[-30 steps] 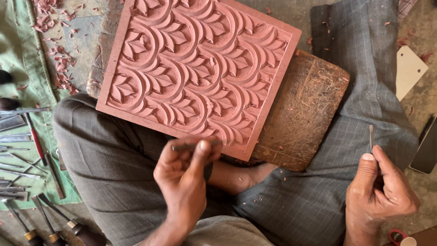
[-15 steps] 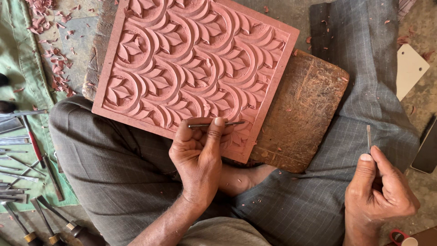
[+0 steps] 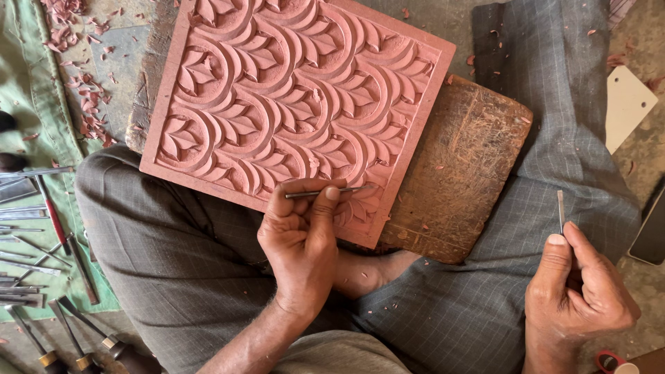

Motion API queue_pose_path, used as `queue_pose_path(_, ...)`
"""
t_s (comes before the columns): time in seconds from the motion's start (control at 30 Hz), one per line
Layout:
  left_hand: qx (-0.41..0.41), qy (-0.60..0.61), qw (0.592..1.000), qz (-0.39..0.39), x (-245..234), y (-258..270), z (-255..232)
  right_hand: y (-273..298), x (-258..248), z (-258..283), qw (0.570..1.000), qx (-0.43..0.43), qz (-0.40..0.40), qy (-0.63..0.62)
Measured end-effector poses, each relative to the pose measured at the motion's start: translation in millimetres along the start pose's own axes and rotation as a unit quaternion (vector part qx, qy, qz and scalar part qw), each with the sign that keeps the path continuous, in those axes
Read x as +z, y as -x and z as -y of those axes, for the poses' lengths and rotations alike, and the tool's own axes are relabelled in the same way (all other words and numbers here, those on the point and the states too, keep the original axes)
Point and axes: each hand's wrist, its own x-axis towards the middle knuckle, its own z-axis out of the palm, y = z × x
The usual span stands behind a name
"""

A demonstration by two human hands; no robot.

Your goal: The person carves decorative floral patterns into a wooden panel using a small chisel and a metal scribe.

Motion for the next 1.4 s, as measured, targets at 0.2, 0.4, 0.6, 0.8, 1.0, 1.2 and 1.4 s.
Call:
queue_pose_path(0.2,0.054,-0.039,0.997,0.033,1.3,0.1,1.2,-0.4,1.4,-1.0,1.0,-0.006,-0.006,-0.011)
queue_pose_path(0.4,0.039,-0.087,0.995,0.042,-0.1,-2.7,-2.4,1.6,0.9,-2.0,1.0,-0.004,-0.004,-0.002)
queue_pose_path(0.6,0.094,-0.142,0.984,0.051,1.5,1.0,-1.5,-0.6,1.3,-0.3,1.0,-0.004,-0.006,-0.003)
queue_pose_path(0.8,0.115,-0.133,0.984,0.025,7.0,6.6,3.0,-0.9,1.9,4.4,1.0,0.001,-0.007,-0.001)
queue_pose_path(1.0,0.216,-0.276,0.935,0.054,7.2,10.9,0.1,-0.6,1.8,5.2,1.0,0.017,-0.005,-0.007)
queue_pose_path(1.2,0.255,-0.261,0.929,0.066,7.7,8.7,3.7,0.4,0.3,3.9,1.0,0.016,-0.002,-0.003)
queue_pose_path(1.4,0.184,-0.089,0.969,0.135,-3.8,24.3,-1.4,3.5,-0.5,3.1,1.0,0.016,-0.008,-0.005)
